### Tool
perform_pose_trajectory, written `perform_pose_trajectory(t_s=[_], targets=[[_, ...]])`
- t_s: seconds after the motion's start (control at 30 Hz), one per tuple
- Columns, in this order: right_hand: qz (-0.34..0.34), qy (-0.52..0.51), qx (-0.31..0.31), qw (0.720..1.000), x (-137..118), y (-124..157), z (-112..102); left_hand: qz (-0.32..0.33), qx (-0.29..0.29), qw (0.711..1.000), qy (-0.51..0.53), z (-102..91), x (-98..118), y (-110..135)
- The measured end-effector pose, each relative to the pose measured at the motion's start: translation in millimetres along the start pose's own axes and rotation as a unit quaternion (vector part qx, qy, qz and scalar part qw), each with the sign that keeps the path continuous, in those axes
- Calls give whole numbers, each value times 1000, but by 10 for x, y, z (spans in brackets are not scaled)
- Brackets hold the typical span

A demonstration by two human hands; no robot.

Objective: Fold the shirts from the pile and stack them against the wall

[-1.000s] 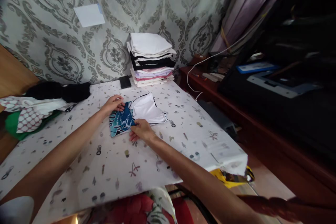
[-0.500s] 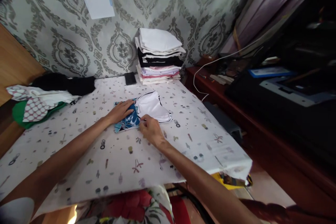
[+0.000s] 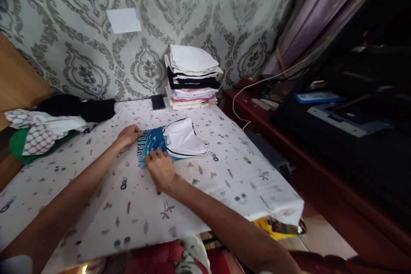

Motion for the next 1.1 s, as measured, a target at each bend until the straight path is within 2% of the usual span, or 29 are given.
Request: perform_pose_trajectory(t_s=[0.17, 0.33, 0.43, 0.53, 0.63, 0.73, 0.83, 0.9, 0.97, 1.03, 1.1], targets=[[30, -125, 14, 992, 182, 49, -77, -32, -7, 995, 97, 1, 32, -38], [33, -279, 82, 956, 258, 102, -174, -72, -30, 970, 229, -75, 14, 110], [29, -330, 95, 939, 120, 95, -211, -72, -28, 957, 281, -243, -61, 283], [16, -384, 89, 919, -174, 54, -249, -76, -12, 934, 349, -492, -256, 462], [3, -460, 84, 884, -485, 13, -297, -80, 16, 920, 384, -791, -432, 610], [28, -573, 78, 816, -616, 15, -308, -67, 30, 918, 391, -1015, -391, 683], [92, -695, 61, 710, -523, 92, -224, -40, 30, 917, 396, -1026, -128, 632], [144, -755, 62, 636, -364, 198, -130, -29, 12, 919, 392, -861, 100, 548], [201, -793, 70, 571, -165, 341, -9, -25, -16, 920, 391, -582, 316, 462], [263, -805, 71, 527, 24, 505, 134, -31, -47, 918, 393, -245, 476, 406], [313, -803, 49, 506, 142, 645, 265, -43, -77, 915, 393, 81, 564, 389]])
Point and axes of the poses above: each hand's wrist, its own y-axis away from the middle knuckle, its own z-axis out of the palm, x = y × z, the point moved 8 cm from there along -y, towards the middle knuckle, and after that the axes turned 2 degrees about y, right-handed, at the moved point
